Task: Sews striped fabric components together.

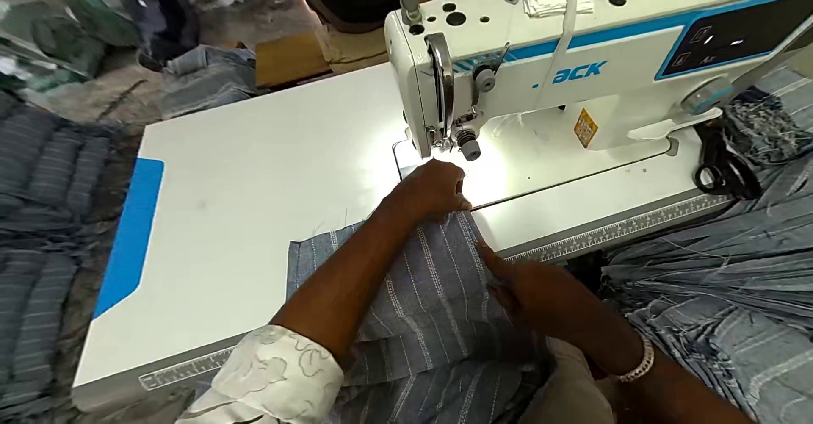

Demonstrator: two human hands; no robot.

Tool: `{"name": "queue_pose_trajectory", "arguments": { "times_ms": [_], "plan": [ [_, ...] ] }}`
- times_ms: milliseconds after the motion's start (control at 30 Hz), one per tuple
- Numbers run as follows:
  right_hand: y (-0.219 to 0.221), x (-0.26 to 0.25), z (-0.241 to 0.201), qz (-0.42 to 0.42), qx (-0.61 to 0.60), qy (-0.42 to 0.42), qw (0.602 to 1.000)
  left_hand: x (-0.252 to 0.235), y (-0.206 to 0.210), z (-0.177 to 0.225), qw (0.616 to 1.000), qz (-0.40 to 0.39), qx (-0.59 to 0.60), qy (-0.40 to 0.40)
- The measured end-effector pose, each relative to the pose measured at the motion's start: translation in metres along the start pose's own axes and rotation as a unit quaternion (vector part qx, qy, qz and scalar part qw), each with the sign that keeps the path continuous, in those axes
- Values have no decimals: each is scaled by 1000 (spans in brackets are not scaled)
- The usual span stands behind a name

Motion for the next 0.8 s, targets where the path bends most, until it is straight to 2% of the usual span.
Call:
{"name": "queue_pose_trajectory", "arguments": {
  "times_ms": [67, 133, 200, 267, 333, 400, 433, 467, 533, 567, 667, 800],
  "plan": [
    [-16, -7, 4, -4, -2, -15, 1000, 2, -1, 1, 995, 33, -59, 71],
    [-29, -22, 4, 84, -35, -47, 995, 4, 3, 9, 983, 32, -108, 145],
    [-33, -35, 2, 159, -78, -45, 983, 8, 8, 19, 968, 13, -180, 175],
    [-28, -41, 1, 179, -138, -4, 974, 17, 8, 20, 947, 19, -257, 191],
    [-18, -41, -4, 194, -151, 16, 969, 28, 13, 6, 920, 100, -296, 237],
    [-8, -33, -16, 230, -99, -5, 968, 41, 29, -11, 894, 231, -285, 258],
    [-6, -29, -23, 242, -68, -15, 968, 48, 41, -16, 889, 292, -266, 232],
    [-4, -28, -27, 251, -43, -22, 967, 54, 53, -18, 899, 326, -241, 167],
    [-4, -27, -32, 251, -8, -20, 968, 61, 73, -18, 937, 310, -160, 2],
    [-6, -29, -34, 241, 4, -11, 971, 61, 79, -18, 953, 279, -109, -48],
    [-15, -43, -35, 192, 32, 20, 981, 42, 74, -32, 962, 267, -39, -44],
    [-32, -63, -34, 195, 39, 34, 979, 21, 45, -50, 965, 259, -34, -22]
  ]
}}
Point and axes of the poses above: each hand's wrist, its own x-axis away from the middle knuckle, its own y-axis out of the palm, z = x × y, the point moved 6 cm from there along -x, towards the middle knuckle, and after that the axes turned 6 degrees about -z, right-handed, at the moved point
